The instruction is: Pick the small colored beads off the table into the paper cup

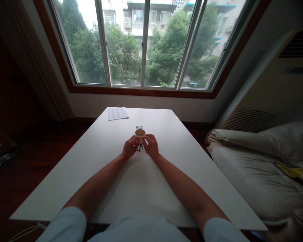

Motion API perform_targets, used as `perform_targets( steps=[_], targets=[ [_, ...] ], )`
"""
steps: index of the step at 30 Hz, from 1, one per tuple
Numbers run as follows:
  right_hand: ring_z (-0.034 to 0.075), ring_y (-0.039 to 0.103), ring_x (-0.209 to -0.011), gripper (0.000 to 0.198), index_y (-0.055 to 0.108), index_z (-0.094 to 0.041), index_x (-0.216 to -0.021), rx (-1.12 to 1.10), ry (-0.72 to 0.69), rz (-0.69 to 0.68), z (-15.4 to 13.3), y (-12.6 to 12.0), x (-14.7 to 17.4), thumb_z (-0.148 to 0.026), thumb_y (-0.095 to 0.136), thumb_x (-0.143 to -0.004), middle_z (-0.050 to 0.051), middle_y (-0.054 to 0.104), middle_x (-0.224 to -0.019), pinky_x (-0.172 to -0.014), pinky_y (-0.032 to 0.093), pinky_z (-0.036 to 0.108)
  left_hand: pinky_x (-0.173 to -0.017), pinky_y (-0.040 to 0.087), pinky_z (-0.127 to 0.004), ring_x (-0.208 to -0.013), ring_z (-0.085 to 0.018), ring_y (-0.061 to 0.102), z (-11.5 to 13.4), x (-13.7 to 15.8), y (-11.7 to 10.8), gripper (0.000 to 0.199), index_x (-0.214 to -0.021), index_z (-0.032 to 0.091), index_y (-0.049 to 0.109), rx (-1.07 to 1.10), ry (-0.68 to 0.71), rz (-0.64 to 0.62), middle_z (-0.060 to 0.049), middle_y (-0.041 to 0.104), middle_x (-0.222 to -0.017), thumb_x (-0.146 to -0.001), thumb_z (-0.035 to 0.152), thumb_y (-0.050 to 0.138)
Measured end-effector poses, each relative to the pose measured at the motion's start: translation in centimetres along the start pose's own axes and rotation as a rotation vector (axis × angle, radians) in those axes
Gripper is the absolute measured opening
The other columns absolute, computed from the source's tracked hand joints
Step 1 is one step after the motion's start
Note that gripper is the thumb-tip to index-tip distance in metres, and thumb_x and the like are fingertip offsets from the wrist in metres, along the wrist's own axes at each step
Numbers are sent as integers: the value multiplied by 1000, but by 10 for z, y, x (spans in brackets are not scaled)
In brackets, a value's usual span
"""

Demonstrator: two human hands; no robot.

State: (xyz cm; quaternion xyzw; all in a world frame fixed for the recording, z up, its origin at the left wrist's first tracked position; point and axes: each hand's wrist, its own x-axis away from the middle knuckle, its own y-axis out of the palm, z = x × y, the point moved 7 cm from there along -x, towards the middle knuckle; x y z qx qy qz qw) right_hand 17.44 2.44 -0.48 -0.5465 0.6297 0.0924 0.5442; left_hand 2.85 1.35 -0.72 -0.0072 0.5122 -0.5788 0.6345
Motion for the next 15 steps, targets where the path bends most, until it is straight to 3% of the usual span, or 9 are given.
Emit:
perform_targets(
  steps=[6, 15],
  targets=[
    [24, 55, -99, 18, 67, -22, -100, -33, 54, 36, 9, -1, 0, -21, 50, -96, 8, 62, -100, -90, 48, 40, -68, 46, -24, -76, -12, 59, -4, 0, -2, 22, -101, 21, 61, -85, -31, 50, -4, 61, -98, -103, 28, 41],
    [23, 55, -97, 18, 67, -22, -100, -41, 91, 35, 13, -1, 1, -22, 50, -96, 7, 62, -98, -89, 48, 39, -69, 47, -25, -80, -13, 60, -5, 0, -1, 23, -103, 22, 62, -88, -23, 61, -5, 58, -103, -103, 23, 39]
  ],
)
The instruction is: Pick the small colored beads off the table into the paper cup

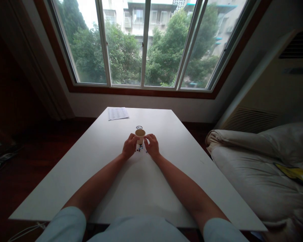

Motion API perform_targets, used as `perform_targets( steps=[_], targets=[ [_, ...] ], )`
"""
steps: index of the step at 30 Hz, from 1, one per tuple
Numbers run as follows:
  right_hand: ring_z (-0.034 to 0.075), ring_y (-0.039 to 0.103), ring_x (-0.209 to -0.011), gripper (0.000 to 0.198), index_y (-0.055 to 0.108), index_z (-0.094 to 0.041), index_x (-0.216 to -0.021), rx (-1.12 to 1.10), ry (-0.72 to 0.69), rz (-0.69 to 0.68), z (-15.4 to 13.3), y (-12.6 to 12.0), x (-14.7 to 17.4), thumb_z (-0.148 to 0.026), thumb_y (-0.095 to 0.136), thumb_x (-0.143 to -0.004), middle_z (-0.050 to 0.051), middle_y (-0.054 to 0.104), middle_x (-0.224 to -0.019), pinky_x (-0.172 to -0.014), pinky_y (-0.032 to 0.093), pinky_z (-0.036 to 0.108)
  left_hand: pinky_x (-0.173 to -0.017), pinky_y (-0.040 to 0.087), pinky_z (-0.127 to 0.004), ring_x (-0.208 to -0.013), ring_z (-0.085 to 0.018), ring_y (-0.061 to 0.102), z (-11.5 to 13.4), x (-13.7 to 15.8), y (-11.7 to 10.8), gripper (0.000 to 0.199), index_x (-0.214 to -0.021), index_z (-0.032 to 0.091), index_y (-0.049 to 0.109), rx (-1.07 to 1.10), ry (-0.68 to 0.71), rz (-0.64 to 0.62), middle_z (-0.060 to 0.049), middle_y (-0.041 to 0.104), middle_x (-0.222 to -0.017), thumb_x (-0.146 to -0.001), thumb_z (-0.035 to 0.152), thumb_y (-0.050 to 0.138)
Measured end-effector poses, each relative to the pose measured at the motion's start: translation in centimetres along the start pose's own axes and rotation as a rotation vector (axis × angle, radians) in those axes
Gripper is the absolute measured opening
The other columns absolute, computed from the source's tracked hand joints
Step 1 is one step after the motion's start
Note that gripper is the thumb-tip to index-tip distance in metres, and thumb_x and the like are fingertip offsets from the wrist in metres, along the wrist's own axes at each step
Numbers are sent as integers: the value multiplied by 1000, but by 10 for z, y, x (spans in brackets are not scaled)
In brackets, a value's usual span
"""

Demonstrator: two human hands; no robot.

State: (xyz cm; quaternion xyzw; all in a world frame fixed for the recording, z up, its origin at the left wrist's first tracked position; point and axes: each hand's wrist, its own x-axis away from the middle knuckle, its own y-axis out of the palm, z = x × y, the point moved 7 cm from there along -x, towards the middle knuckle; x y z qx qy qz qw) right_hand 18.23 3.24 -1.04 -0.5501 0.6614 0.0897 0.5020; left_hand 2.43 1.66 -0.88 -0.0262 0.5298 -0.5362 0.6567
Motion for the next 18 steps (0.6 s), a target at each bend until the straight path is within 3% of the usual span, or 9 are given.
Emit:
perform_targets(
  steps=[8, 18],
  targets=[
    [23, 56, -97, 17, 67, -22, -98, 0, 5, 2, 2, 1, 0, -22, 50, -96, 7, 62, -98, -89, 48, 38, -71, 49, -24, -80, -13, 59, 7, 1, -5, 22, -102, 22, 62, 56, 42, 13, -5, 59, -103, -100, 20, 41],
    [22, 57, -96, 18, 67, -22, -98, -19, 16, 3, 2, 0, -1, -21, 50, -95, 7, 63, -97, -88, 49, 37, -70, 53, -25, -82, -13, 63, 10, 2, -4, 28, -119, 23, 63, 39, 86, 17, -8, 60, -118, -98, 21, 44]
  ],
)
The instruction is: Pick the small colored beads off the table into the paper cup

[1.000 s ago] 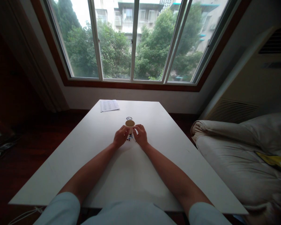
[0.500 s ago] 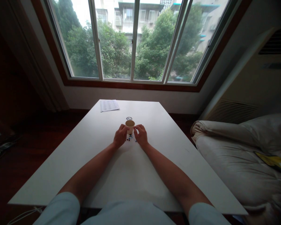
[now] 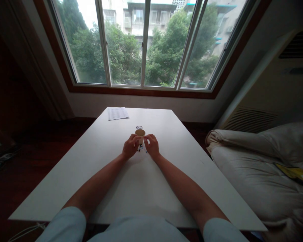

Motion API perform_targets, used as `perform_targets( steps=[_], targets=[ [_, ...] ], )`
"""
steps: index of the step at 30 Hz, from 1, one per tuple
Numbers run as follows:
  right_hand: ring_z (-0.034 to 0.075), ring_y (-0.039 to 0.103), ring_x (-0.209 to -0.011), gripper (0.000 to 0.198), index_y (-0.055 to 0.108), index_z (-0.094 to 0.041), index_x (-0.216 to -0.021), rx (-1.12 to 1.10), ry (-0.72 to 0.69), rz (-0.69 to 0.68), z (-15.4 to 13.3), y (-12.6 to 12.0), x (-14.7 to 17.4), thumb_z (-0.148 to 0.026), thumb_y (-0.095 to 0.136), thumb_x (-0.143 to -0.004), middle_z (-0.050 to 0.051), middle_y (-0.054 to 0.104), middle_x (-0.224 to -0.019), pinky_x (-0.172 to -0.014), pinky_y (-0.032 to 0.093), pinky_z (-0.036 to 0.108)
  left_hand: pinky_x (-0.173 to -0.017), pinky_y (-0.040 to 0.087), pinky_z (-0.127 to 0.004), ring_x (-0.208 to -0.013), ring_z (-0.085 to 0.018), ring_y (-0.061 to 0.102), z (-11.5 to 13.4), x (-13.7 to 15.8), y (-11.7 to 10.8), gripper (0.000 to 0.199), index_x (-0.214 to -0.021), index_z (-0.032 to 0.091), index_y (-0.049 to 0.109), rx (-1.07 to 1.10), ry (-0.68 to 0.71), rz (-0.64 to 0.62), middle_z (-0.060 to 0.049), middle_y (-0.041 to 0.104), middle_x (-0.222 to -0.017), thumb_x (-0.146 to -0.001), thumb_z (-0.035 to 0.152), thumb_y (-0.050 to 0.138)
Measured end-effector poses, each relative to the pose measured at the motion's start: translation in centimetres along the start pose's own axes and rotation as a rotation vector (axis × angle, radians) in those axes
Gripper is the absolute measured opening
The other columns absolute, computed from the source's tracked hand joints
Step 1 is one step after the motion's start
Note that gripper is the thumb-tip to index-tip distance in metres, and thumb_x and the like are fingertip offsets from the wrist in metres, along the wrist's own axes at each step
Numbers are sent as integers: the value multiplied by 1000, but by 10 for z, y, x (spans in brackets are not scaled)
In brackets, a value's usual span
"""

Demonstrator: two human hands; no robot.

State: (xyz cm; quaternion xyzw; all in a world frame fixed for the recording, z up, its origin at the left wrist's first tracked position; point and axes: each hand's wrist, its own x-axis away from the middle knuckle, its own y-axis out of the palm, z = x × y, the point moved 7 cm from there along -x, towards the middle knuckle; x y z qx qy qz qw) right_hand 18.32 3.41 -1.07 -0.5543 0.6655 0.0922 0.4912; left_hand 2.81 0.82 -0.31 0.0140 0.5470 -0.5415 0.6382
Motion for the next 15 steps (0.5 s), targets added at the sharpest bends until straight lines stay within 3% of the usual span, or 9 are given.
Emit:
perform_targets(
  steps=[8, 15],
  targets=[
    [22, 58, -96, 19, 68, -22, -98, 13, 21, -19, -1, 0, -1, -20, 49, -95, 7, 63, -98, -88, 49, 37, -81, 57, -29, -94, -16, 66, 6, 0, 1, 41, -138, 25, 55, -48, -7, -64, -10, 54, -136, -99, 25, 43],
    [22, 57, -95, 19, 68, -22, -97, -4, 27, -15, 0, 0, -1, -20, 49, -95, 7, 63, -97, -87, 49, 38, -80, 58, -31, -96, -18, 66, 2, -4, 7, 48, -145, 24, 48, -125, -54, -125, -12, 51, -142, -98, 27, 45]
  ],
)
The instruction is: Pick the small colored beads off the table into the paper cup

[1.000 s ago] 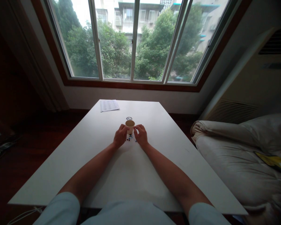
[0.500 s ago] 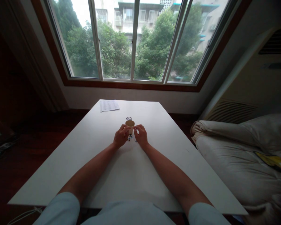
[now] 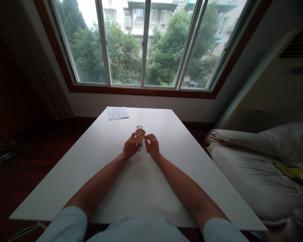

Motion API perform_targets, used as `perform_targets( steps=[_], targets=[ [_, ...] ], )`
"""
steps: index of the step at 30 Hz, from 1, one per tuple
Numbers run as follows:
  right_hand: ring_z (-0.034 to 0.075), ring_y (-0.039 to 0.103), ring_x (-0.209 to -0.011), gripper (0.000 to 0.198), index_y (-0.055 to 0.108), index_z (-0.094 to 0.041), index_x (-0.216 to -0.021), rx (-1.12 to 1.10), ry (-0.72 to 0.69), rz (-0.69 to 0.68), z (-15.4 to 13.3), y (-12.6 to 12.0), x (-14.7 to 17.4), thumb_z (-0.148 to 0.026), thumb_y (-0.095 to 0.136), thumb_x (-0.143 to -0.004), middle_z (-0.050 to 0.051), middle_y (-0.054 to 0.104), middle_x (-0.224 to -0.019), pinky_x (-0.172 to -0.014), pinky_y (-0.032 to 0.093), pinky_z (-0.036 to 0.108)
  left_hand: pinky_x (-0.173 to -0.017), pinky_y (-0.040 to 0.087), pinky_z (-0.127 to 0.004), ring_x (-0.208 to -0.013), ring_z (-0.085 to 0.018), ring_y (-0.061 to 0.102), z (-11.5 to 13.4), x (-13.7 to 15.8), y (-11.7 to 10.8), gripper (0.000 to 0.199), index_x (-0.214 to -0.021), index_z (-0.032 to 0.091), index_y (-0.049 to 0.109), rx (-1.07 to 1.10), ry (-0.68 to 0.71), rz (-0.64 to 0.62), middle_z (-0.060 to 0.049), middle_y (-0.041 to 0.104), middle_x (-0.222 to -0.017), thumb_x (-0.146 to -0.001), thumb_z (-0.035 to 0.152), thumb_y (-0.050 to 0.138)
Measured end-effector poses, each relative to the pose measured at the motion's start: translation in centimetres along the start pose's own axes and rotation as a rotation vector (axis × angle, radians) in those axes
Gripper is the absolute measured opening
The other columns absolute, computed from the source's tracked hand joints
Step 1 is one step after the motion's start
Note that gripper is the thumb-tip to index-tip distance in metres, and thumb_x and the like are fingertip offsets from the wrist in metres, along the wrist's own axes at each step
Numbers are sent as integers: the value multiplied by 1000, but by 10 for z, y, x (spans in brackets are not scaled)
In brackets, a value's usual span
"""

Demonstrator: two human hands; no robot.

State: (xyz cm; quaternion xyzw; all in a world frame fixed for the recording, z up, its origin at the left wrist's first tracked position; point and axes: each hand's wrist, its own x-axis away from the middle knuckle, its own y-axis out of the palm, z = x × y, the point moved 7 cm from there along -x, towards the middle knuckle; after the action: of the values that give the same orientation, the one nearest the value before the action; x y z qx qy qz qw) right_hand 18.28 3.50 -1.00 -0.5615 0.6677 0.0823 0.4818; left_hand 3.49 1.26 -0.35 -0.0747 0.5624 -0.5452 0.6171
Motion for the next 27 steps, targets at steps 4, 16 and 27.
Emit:
perform_targets(
  steps=[4, 16, 27],
  targets=[
    [22, 58, -95, 18, 68, -22, -95, 10, -1, -8, 2, 1, 0, -20, 49, -94, 7, 63, -96, -87, 49, 37, -82, 58, -34, -100, -22, 66, -2, -1, 6, 52, -147, 23, 46, -16, -7, -18, -14, 50, -144, -95, 23, 49],
    [21, 60, -88, 19, 67, -21, -97, 16, -12, -48, 0, 3, 2, -20, 48, -95, 6, 66, -92, -81, 48, 33, -75, 56, -29, -87, -14, 65, -6, 2, -2, 43, -140, 25, 49, 48, -45, 59, -10, 48, -143, -97, 26, 46],
    [16, 58, -73, 9, 69, -24, -89, 191, -145, -434, -2, 36, 18, -29, 62, -91, 1, 67, -81, -69, 41, 26, -71, 53, -27, -77, -11, 60, -32, 2, -6, 29, -121, 22, 56, 119, -173, 202, -8, 55, -126, -93, 20, 49]
  ],
)
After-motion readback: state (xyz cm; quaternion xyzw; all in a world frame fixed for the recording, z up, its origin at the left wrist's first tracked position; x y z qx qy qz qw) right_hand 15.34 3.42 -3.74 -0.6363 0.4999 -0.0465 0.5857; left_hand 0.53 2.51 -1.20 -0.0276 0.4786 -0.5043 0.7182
